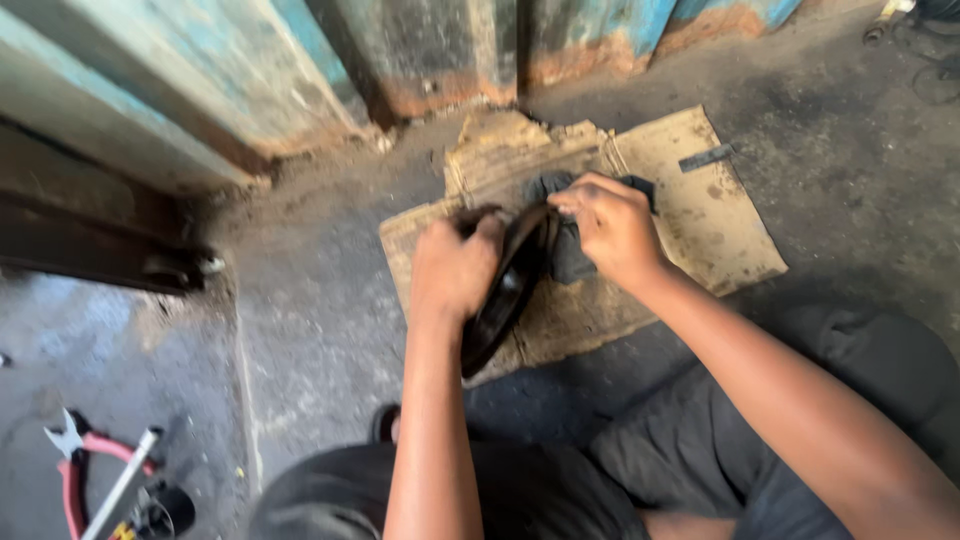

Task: The person scrubs a circular metal part with a small tool while sitting on the floor. They then wipe the part with a dark cloth, turning it over to clean both sides.

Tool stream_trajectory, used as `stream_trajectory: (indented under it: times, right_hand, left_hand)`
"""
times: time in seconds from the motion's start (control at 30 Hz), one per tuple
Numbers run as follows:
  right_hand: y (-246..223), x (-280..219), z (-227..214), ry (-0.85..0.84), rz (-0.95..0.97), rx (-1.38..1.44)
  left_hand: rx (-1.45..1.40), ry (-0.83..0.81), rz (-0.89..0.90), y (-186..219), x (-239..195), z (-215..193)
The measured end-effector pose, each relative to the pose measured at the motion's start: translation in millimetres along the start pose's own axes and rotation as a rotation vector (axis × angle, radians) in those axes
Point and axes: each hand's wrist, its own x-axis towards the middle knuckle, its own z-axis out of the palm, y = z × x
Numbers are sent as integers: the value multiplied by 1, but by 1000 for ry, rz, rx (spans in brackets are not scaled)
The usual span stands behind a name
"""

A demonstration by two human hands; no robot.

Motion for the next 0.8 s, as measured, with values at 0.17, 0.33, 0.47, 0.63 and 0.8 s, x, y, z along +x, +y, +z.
stream_trajectory:
  times: [0.17, 0.33, 0.47, 0.63, 0.8]
  right_hand:
    - [8, -7, 1, 15, -48, -4]
    - [2, 4, -2, -18, 35, 21]
    - [-8, -3, 4, 35, 11, 10]
    - [9, 4, 10, 11, 145, -34]
    - [7, -3, 9, 81, 161, 110]
  left_hand:
    - [-11, -31, -11, -5, 4, 3]
    - [41, -12, 15, 6, 4, -3]
    - [18, -59, -28, -2, 3, -4]
    - [103, -40, -53, 8, 5, -4]
    - [49, -46, -46, 3, 8, -8]
